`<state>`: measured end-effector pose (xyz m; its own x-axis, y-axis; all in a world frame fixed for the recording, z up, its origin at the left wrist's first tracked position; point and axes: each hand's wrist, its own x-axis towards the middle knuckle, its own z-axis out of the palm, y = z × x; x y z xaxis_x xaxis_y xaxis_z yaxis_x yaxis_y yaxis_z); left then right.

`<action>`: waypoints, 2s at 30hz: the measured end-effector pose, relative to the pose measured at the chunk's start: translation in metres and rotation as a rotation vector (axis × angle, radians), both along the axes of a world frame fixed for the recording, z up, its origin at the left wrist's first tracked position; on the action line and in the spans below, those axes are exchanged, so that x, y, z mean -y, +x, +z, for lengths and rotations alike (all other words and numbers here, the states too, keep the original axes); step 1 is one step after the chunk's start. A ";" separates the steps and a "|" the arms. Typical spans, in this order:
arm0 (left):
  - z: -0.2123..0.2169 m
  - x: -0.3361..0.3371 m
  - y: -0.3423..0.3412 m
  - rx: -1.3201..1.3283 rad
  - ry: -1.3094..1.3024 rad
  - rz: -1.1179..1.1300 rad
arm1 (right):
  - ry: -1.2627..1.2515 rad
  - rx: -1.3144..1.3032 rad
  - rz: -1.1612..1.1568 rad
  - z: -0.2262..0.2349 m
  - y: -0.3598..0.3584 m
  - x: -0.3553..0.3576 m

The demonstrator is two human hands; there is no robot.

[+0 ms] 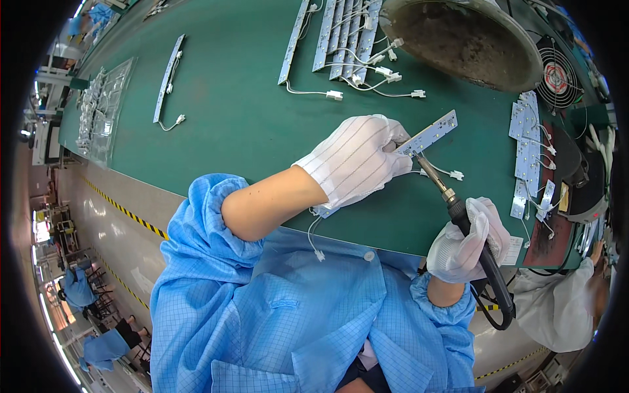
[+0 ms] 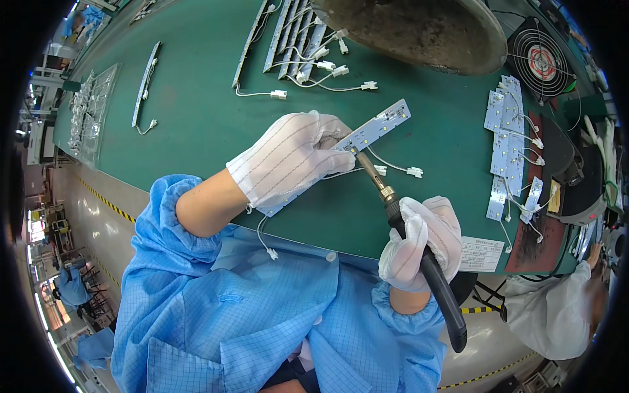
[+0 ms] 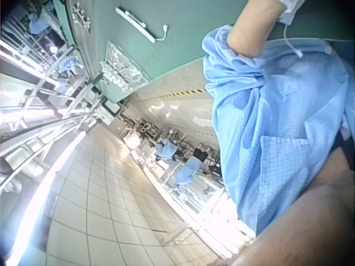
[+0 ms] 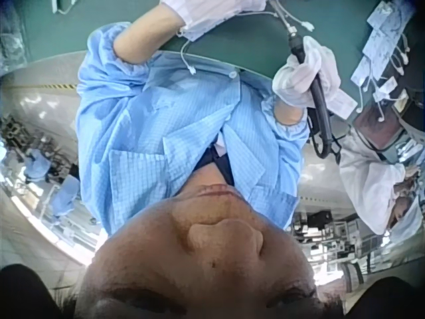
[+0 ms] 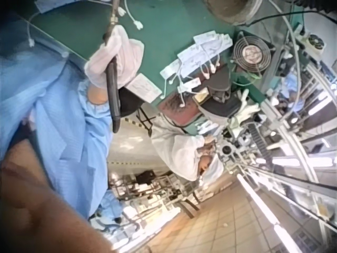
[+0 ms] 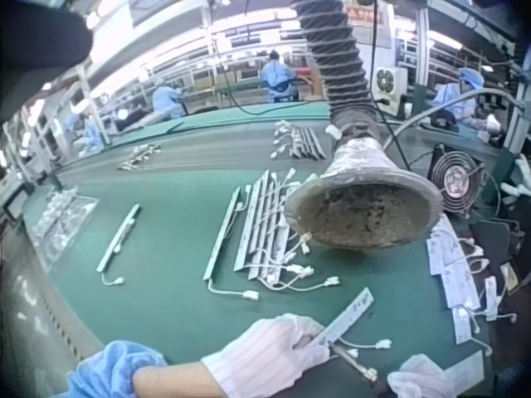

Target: Soldering individual wires onto specific pads of LED light strips at an assembly station.

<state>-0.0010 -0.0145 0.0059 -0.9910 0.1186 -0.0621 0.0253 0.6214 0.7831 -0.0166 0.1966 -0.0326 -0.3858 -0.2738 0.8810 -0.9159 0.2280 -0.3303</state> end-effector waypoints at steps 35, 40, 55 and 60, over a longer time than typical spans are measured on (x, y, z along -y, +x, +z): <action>0.003 0.006 -0.001 0.002 -0.081 -0.113 | 0.128 0.173 0.054 0.004 0.009 -0.006; 0.000 0.003 -0.002 0.084 -0.021 0.048 | 0.162 0.152 0.012 0.003 0.009 -0.005; 0.011 -0.003 -0.006 -0.189 -0.516 0.028 | 0.395 -0.204 -0.494 0.019 0.007 -0.002; 0.002 -0.019 -0.014 -0.067 -0.346 0.084 | 0.458 -0.316 -0.651 0.019 0.007 0.001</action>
